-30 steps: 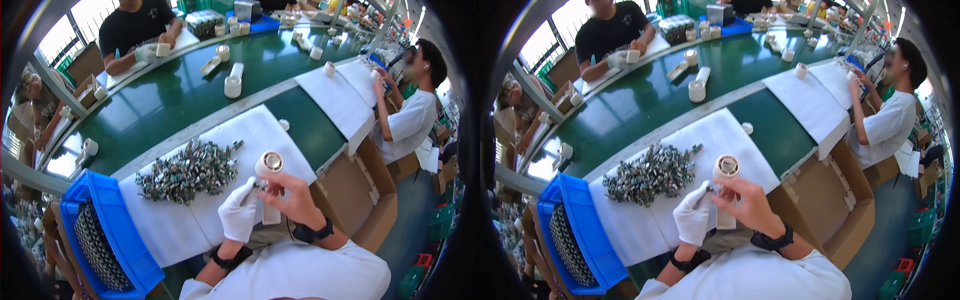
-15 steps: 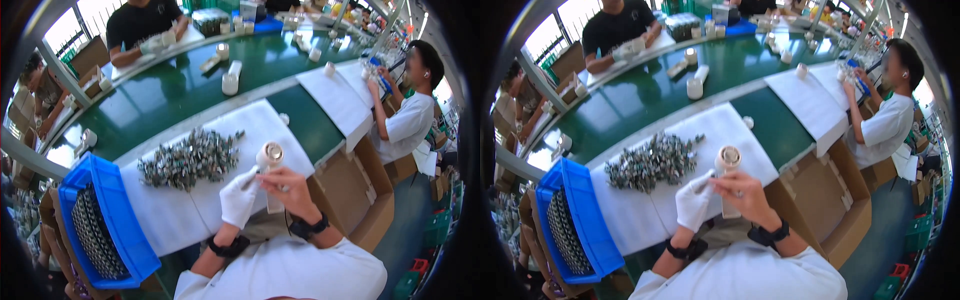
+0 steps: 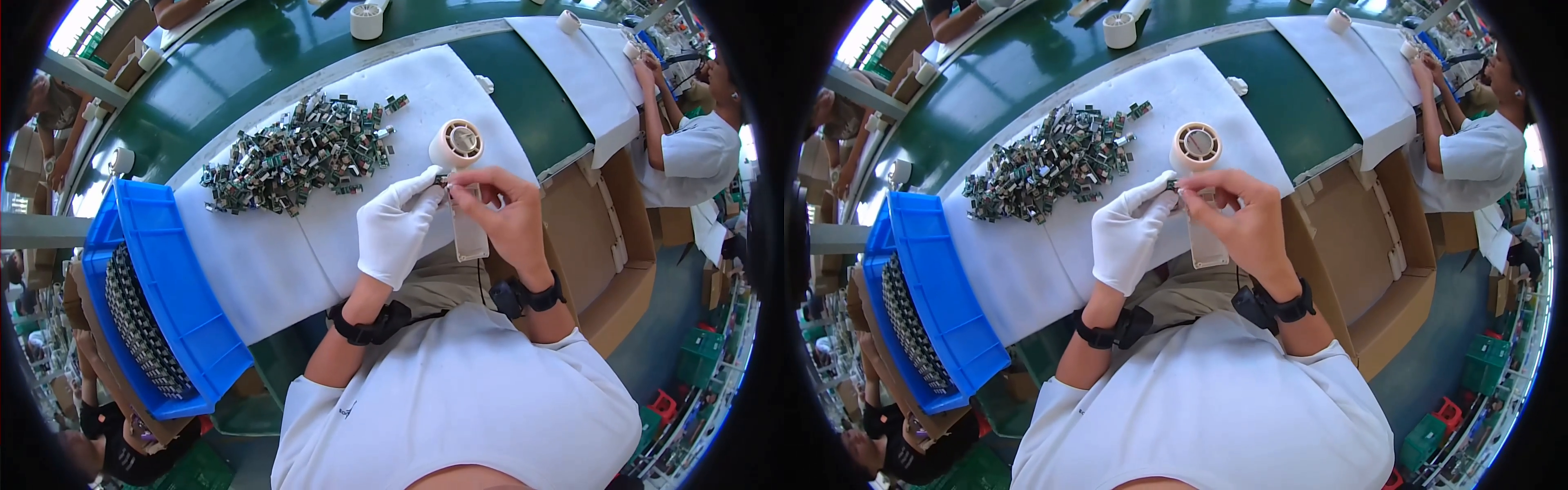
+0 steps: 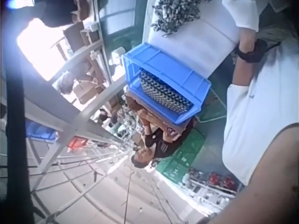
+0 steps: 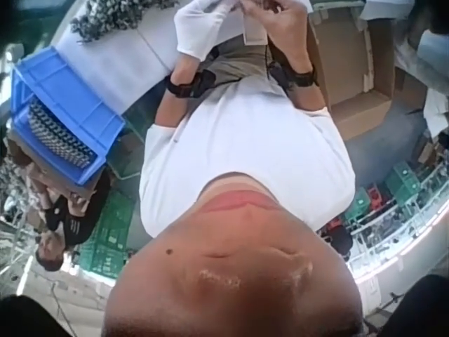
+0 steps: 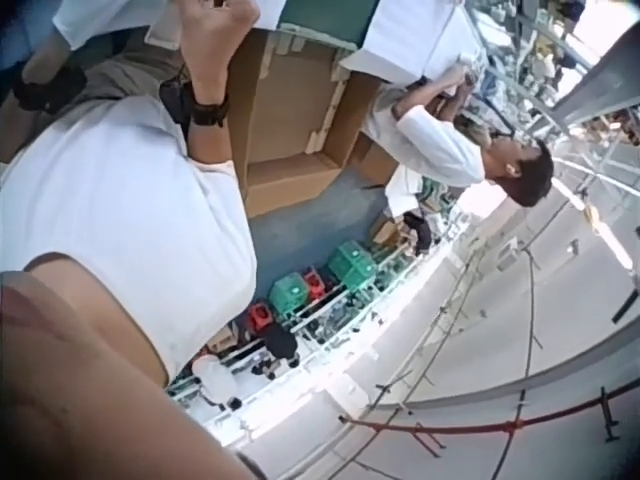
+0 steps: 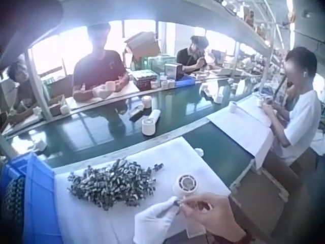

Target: The person picks up a circuit board and a fan housing, inserts the board into the housing by hand, and places the assembly onto a conveyor belt, repeating the process.

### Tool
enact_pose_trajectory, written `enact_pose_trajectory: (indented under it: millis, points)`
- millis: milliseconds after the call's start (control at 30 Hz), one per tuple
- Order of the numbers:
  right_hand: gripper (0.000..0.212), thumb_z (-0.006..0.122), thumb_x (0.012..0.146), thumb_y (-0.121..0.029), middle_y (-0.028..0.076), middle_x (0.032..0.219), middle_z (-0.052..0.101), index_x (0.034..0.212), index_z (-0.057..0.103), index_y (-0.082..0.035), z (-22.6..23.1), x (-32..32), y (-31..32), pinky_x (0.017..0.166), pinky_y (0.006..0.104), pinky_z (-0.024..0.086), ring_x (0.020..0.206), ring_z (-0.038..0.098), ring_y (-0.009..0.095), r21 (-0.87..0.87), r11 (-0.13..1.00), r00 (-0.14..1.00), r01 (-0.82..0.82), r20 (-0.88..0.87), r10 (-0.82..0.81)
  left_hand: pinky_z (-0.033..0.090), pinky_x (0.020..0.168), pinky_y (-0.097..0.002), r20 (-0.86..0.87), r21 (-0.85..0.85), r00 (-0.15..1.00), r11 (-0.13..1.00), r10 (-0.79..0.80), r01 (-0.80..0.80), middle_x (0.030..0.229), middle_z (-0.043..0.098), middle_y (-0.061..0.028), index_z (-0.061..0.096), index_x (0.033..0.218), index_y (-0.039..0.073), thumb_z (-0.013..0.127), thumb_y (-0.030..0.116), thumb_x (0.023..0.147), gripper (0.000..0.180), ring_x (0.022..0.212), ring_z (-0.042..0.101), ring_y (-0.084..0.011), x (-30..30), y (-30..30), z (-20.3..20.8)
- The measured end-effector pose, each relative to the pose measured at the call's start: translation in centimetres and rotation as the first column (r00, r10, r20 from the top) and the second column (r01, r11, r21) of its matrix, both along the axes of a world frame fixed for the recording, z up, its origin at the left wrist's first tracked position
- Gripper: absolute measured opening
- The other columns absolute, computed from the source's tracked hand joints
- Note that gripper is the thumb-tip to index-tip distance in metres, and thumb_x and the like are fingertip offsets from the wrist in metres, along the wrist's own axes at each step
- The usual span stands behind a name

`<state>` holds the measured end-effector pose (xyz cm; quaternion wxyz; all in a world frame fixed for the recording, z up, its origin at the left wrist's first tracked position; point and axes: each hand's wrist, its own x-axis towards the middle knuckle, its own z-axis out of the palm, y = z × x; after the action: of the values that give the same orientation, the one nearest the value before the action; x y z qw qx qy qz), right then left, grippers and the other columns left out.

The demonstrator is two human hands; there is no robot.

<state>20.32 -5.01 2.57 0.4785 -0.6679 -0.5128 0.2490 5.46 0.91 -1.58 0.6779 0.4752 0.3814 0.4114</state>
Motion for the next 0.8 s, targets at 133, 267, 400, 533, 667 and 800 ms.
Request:
enact_pose_trajectory:
  millis: [133,267,400,533,667,800]
  points:
    - [0.028,0.075,0.082,-0.004,-0.003,0.083,0.071,0.11,0.073,-0.007,0.4,-0.4,0.4,0.058,0.0205,0.035,0.066,0.045,0.003,0.041,0.998,0.998,0.045,0.039,-0.047,0.058,0.088,-0.0271,-0.017,0.017,0.999,0.999,-0.048,0.049,0.113,0.072,-0.011,0.067,0.123,-0.006,0.067,-0.002,0.095,0.029,0.097,0.069,-0.0133,-0.1,-0.1,-0.2]
    - [0.029,0.074,0.082,-0.002,-0.003,0.083,0.072,0.111,0.068,-0.005,-0.1,0.2,0.5,0.059,0.0209,0.036,0.065,0.045,0.003,0.082,0.996,0.993,-0.025,0.115,0.015,0.057,0.085,-0.0255,-0.012,0.036,1.0,0.999,-0.027,0.027,0.108,0.074,-0.0096,0.07,0.12,-0.004,0.069,-0.001,0.093,0.027,0.093,0.069,-0.0103,0.1,-0.2,-0.3]
    - [0.017,0.074,0.082,-0.002,-0.002,0.086,0.073,0.097,0.066,-0.004,0.0,0.7,0.8,0.059,0.0214,0.037,0.065,0.046,0.003,0.068,0.997,0.99,-0.043,0.134,0.034,0.058,0.085,-0.0254,-0.01,0.068,1.0,0.998,-0.005,0.006,0.107,0.075,-0.0093,0.07,0.119,-0.004,0.069,-0.001,0.093,0.027,0.093,0.069,-0.0099,-0.1,0.0,-0.1]
    - [0.016,0.074,0.082,-0.002,0.001,0.088,0.074,0.085,0.059,-0.005,-0.4,0.7,0.7,0.06,0.0216,0.038,0.065,0.048,0.003,0.074,0.996,0.997,-0.048,0.067,0.043,0.058,0.088,-0.0264,-0.039,0.075,0.998,0.996,-0.047,0.049,0.112,0.072,-0.0091,0.068,0.123,-0.004,0.066,-0.004,0.094,0.029,0.096,0.069,-0.0116,-0.1,-0.2,-0.3]
    - [0.02,0.074,0.082,-0.002,0.003,0.089,0.075,0.08,0.055,-0.005,-0.6,1.1,0.7,0.06,0.0217,0.038,0.064,0.049,0.004,0.078,0.996,0.997,-0.043,0.065,0.038,0.057,0.087,-0.0261,-0.037,0.071,0.998,0.996,-0.052,0.055,0.112,0.072,-0.0094,0.068,0.123,-0.005,0.067,-0.004,0.094,0.029,0.095,0.069,-0.0112,0.1,-0.2,-0.1]
    - [0.022,0.075,0.084,-0.003,0.005,0.088,0.075,0.079,0.054,-0.004,-0.3,0.7,0.8,0.062,0.0216,0.041,0.067,0.053,0.003,0.027,0.999,0.997,-0.021,0.068,0.019,0.058,0.085,-0.0265,-0.077,0.15,0.997,0.988,-0.027,0.039,0.111,0.072,-0.0072,0.068,0.124,-0.003,0.067,-0.004,0.093,0.03,0.093,0.068,-0.0108,0.1,-0.4,-0.7]
